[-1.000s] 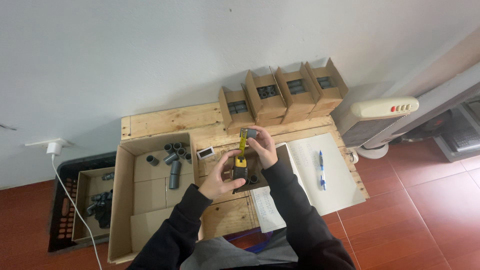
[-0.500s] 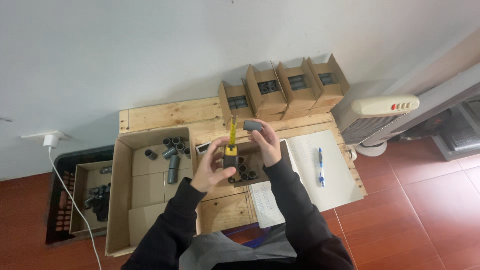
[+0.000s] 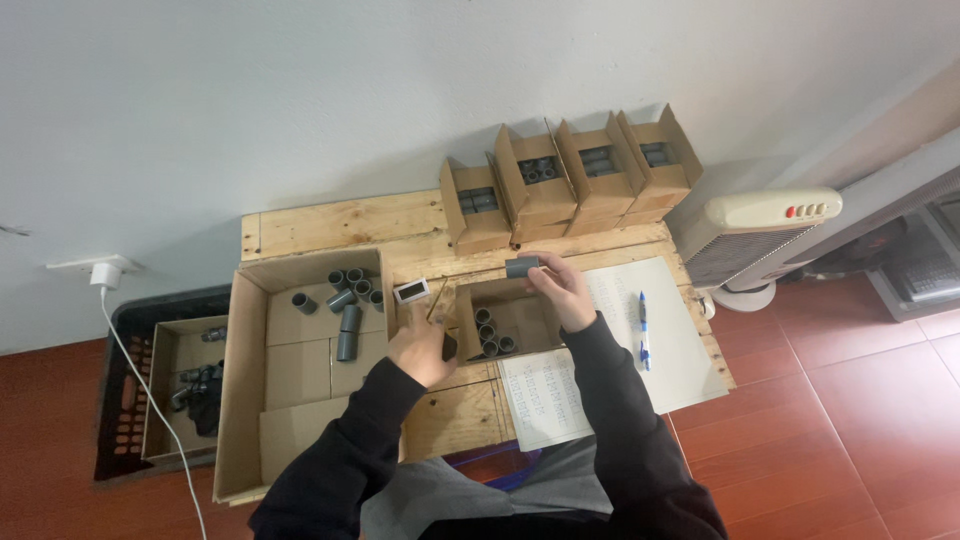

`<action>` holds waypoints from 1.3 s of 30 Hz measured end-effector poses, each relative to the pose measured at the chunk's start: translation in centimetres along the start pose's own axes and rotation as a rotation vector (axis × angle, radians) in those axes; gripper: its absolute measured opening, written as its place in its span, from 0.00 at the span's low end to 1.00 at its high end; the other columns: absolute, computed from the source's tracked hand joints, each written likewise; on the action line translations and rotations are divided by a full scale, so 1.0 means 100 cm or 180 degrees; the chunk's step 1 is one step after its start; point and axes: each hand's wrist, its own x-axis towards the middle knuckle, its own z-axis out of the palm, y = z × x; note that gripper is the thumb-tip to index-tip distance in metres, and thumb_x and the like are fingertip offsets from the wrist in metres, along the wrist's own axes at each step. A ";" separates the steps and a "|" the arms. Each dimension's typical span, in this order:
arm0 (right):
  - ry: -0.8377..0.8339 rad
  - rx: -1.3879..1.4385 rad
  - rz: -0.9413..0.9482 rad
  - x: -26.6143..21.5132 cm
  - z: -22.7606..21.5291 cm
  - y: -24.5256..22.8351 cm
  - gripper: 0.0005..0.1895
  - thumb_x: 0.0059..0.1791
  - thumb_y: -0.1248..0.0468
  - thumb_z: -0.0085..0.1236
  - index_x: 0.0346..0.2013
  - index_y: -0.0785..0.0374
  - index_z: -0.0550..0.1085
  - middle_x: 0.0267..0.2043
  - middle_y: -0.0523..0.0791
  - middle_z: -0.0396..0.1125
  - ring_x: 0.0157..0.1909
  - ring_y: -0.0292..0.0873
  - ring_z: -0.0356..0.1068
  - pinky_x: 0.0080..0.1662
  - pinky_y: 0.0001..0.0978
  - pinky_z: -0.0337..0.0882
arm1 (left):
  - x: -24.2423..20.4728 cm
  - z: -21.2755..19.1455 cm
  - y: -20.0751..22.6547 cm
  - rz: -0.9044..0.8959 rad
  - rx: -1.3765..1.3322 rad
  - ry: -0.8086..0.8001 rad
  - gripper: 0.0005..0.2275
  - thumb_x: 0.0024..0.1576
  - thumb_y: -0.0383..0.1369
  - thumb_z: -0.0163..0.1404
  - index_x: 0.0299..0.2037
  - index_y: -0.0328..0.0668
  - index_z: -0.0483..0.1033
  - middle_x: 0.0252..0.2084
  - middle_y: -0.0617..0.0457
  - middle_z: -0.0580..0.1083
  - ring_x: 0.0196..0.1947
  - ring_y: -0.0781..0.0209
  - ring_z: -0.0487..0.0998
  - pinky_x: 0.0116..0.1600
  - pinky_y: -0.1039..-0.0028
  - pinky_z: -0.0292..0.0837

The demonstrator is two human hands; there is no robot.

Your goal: The person repeatedly picks up small gray pipe fittings from a cardboard box, measures their length with a yellow tape measure, and records the measurements in a notebook. The person handles each fitting one at a time, measures it, writes down the value, and places the fitting back into the box.

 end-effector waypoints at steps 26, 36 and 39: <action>-0.1807 -0.4557 0.0948 0.010 0.004 0.078 0.14 0.52 0.51 0.53 0.43 0.48 0.82 0.38 0.46 0.78 0.43 0.51 0.79 0.45 0.40 0.78 | -0.014 -0.031 0.015 0.0831 -0.0826 -0.0183 0.60 0.48 0.30 0.66 0.74 0.44 0.16 0.72 0.28 0.48 0.70 0.31 0.58 0.68 0.42 0.57; -0.0141 -0.3562 -0.0166 -0.043 -0.002 -0.038 0.12 0.53 0.62 0.52 0.48 0.50 0.81 0.36 0.45 0.78 0.36 0.52 0.78 0.39 0.42 0.78 | -0.022 -0.046 0.024 0.0787 -0.0755 -0.0311 0.59 0.50 0.34 0.65 0.74 0.45 0.17 0.73 0.28 0.47 0.69 0.32 0.58 0.67 0.44 0.60; 0.0689 -0.3642 -0.0393 -0.046 -0.073 -0.015 0.12 0.53 0.65 0.52 0.46 0.50 0.80 0.30 0.42 0.76 0.31 0.44 0.75 0.40 0.34 0.74 | -0.031 -0.055 0.024 0.0798 -0.0688 -0.0234 0.57 0.51 0.32 0.65 0.74 0.44 0.19 0.72 0.28 0.47 0.68 0.32 0.61 0.67 0.47 0.62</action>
